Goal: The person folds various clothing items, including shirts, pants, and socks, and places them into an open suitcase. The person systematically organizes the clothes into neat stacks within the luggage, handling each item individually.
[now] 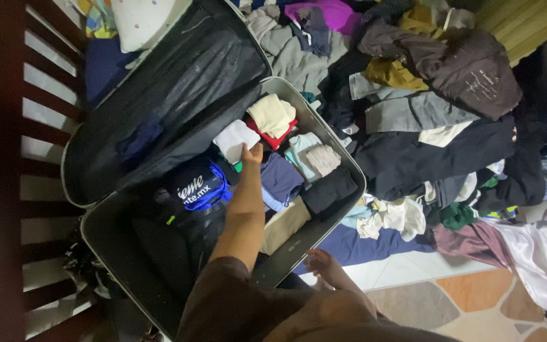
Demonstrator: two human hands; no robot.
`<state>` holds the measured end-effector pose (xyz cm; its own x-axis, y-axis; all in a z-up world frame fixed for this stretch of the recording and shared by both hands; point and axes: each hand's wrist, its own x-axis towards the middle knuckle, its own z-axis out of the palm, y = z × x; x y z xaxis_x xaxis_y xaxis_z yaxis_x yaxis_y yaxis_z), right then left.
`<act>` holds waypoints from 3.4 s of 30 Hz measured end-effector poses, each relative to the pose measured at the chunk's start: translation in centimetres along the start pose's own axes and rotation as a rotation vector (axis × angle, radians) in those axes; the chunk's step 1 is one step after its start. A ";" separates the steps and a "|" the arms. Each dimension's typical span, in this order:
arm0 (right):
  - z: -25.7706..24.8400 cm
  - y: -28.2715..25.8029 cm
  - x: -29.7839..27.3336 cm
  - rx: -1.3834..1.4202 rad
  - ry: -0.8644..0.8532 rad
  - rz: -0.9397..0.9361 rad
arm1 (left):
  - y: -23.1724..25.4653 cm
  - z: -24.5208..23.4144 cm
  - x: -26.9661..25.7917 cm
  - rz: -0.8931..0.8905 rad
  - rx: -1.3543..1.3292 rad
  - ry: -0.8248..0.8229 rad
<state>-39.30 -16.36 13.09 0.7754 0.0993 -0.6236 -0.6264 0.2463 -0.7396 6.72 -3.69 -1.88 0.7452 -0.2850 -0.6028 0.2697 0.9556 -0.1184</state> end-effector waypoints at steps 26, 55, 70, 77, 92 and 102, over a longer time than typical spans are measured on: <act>0.0 -3.2 0.1 -0.287 -0.029 -0.027 | 2.4 5.4 -8.5 0.494 2.818 -0.114; -13.8 -11.6 0.3 -0.070 -0.285 -0.389 | -17.3 -1.9 -31.3 -0.005 1.217 -0.196; -40.4 -17.8 -6.7 0.462 0.664 -0.866 | -22.1 -2.6 -32.3 -0.026 1.477 -0.039; -50.1 -21.8 -2.5 0.256 1.077 -0.680 | -23.9 -4.2 -33.0 -0.085 1.535 -0.009; -58.7 -20.9 5.2 0.883 0.904 -0.465 | -22.2 -5.7 -34.5 -0.044 1.618 0.203; -55.2 -26.0 4.0 -0.010 1.243 -0.803 | -21.6 -5.1 -35.5 -0.022 1.561 0.202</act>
<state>-24.30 -75.55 15.86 0.3452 -0.9286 0.1363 -0.0772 -0.1728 -0.9819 -28.69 -13.84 18.05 0.6764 -0.1611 -0.7187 0.7131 -0.1013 0.6937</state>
